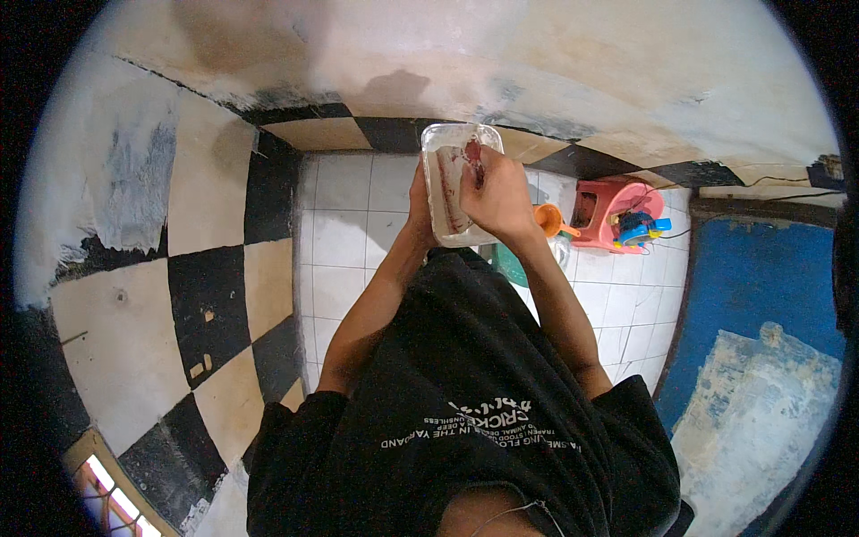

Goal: The person applies a white substance to a wall using a putty knife and then scrapes a putty knife against the edge of a plastic container.

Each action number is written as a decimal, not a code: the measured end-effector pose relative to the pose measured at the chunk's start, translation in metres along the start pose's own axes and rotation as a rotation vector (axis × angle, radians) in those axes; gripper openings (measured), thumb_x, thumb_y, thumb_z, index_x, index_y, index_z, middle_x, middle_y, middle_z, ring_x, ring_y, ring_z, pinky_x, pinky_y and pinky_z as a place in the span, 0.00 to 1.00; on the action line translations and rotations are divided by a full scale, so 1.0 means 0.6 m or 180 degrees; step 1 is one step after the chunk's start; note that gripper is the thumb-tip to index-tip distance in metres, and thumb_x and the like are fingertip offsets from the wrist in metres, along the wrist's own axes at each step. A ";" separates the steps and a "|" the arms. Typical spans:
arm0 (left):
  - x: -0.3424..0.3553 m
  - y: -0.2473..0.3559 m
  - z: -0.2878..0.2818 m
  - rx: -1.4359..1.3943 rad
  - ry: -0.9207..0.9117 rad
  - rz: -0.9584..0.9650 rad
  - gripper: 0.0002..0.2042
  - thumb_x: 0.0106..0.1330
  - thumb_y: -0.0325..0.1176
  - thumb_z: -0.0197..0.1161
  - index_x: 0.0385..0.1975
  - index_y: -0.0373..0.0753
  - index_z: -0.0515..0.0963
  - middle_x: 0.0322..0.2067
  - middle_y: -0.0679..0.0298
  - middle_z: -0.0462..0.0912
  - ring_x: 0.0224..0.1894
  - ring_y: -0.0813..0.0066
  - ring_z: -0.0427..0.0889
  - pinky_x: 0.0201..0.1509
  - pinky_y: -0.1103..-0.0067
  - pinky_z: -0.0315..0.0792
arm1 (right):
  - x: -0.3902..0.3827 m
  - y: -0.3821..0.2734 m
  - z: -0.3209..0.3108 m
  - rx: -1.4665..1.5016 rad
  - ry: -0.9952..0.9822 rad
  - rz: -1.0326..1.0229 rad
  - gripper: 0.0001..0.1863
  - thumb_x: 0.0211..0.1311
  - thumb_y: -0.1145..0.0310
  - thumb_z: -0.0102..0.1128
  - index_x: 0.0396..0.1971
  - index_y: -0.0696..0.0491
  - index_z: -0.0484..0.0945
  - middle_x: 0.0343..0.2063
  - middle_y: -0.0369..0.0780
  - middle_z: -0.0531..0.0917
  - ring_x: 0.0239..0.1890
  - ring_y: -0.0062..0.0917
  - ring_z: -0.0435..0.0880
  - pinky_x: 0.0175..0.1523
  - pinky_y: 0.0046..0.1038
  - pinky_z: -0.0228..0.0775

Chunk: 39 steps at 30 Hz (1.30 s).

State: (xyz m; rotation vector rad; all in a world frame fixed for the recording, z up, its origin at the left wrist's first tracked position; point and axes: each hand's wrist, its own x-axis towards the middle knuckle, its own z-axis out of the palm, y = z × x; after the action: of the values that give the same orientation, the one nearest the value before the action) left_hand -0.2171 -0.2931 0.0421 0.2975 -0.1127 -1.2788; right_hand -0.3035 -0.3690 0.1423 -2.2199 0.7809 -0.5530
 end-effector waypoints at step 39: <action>0.011 0.268 -0.029 0.0440 0.0612 -0.0116 0.30 0.68 0.58 0.34 0.60 0.43 0.61 0.52 0.59 0.71 0.54 0.66 0.71 0.59 0.70 0.65 | 0.153 -0.164 0.178 -0.1309 0.0357 -0.0053 0.12 0.49 0.74 0.51 0.35 0.61 0.73 0.16 0.54 0.76 0.20 0.47 0.78 0.26 0.43 0.71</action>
State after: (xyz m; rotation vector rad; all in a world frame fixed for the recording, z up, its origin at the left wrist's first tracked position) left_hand -0.0620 -0.2553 0.0701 0.5416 -0.0317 -1.2742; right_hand -0.1383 -0.3237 0.1587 -2.5884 1.0085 -0.5687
